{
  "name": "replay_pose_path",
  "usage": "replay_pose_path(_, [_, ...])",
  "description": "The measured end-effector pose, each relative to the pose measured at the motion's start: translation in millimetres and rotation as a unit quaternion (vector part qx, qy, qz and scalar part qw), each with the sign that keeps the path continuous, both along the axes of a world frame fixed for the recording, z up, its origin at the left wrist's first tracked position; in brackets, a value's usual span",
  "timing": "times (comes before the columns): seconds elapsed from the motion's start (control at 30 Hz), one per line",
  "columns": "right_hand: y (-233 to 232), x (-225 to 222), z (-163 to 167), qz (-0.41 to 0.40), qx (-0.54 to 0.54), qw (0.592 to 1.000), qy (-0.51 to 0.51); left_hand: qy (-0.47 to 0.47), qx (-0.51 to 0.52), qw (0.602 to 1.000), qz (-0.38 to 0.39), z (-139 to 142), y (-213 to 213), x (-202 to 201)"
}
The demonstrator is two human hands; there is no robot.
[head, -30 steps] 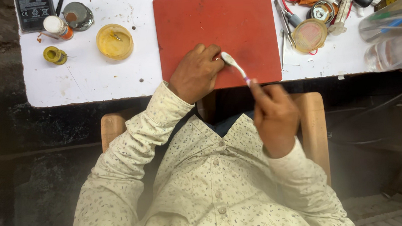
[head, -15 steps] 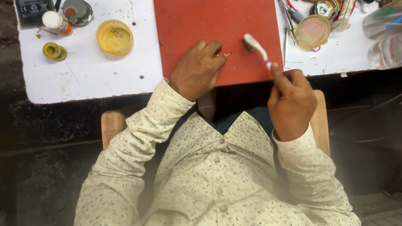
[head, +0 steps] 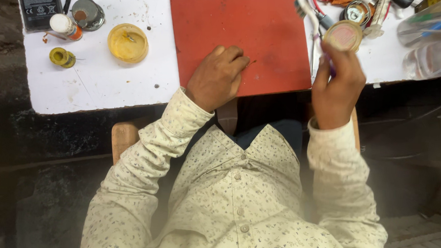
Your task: The person uses a hot air gun and tweezers to heat and position a small electronic component on a red mat. They then clean the component with a toothbrush and handle a disassembled mobile phone and a metal ruler on the workbench.
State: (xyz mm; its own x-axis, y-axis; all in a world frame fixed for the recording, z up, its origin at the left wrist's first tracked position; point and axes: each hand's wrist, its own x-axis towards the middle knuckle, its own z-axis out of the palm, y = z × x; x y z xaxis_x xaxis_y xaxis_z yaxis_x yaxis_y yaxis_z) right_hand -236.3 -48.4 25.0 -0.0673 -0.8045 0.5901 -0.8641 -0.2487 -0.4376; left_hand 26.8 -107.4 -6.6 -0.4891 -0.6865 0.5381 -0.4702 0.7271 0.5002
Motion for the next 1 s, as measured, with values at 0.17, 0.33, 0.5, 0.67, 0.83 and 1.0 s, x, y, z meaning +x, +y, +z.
replay_pose_path(0.17, [-49, -15, -9, -0.043, -0.032, 0.994, 0.095, 0.074, 0.006, 0.997, 0.020, 1, -1, 0])
replay_pose_path(0.33, [-63, -9, -5, -0.044, -0.089, 0.980, 0.172, 0.097, 0.063, 0.993, 0.030, 5, -2, 2])
replay_pose_path(0.5, [-49, 19, -1, 0.131, 0.134, 0.977, -0.106, 0.120, 0.138, 0.983, 0.029, 8, -1, 5])
replay_pose_path(0.67, [-53, 47, -3, 0.201, 0.205, 0.953, -0.094, 0.150, 0.160, 0.975, 0.020, 12, -1, 8])
replay_pose_path(0.83, [-58, 48, 2, 0.223, 0.194, 0.955, -0.005, 0.134, 0.157, 0.978, 0.024, 11, -2, 7])
replay_pose_path(1.0, [-57, 49, 3, 0.230, 0.175, 0.956, 0.055, 0.112, 0.142, 0.983, 0.021, 8, -4, 7])
